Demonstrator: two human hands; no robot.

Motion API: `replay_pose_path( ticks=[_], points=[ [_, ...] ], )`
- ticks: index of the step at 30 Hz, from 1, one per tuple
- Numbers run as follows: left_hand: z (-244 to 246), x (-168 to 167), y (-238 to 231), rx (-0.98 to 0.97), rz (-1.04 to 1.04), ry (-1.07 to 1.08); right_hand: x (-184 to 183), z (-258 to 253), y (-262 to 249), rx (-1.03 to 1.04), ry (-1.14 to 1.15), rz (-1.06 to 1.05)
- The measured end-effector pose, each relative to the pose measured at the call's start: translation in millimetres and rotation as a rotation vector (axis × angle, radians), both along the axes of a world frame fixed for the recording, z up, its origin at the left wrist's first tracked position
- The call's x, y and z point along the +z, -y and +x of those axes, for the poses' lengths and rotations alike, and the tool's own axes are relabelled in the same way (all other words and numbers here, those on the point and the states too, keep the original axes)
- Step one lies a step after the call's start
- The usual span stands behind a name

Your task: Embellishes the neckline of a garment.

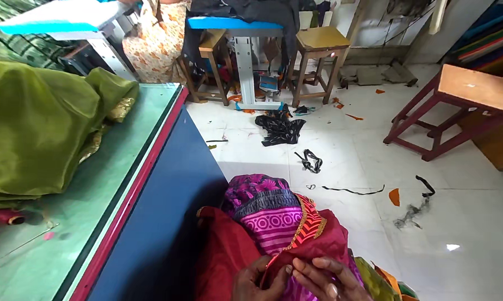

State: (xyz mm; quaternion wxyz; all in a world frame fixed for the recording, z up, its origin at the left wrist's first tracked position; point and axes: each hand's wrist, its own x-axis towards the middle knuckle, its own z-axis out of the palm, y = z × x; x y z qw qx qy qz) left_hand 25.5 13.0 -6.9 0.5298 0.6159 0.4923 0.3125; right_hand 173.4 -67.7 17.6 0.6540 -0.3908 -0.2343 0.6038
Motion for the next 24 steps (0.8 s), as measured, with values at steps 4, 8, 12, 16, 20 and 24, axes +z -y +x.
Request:
replay_pose_path(
  ticks=[4, 8, 12, 16, 20, 24],
  points=[
    [-2, 1, -1, -0.019, -0.018, -0.022, -9, 9, 0, -0.064, 0.536, 0.062],
    [-3, 4, 0, -0.011, -0.044, -0.038, -11, 16, 2, -0.059, 0.67, 0.092],
    [-3, 2, 0, -0.012, -0.03, -0.019, -11, 14, 1, -0.057, 0.683, 0.13],
    [-3, 0, 0, -0.021, 0.005, 0.005, -9, 8, -3, -0.055, 0.739, 0.164],
    [-3, -2, 0, -0.031, 0.049, 0.014, -6, 2, -9, -0.06, 0.796, 0.189],
    [-3, -2, 0, -0.036, 0.063, -0.001, -10, 2, -14, -0.062, 0.819, 0.214]
  ],
)
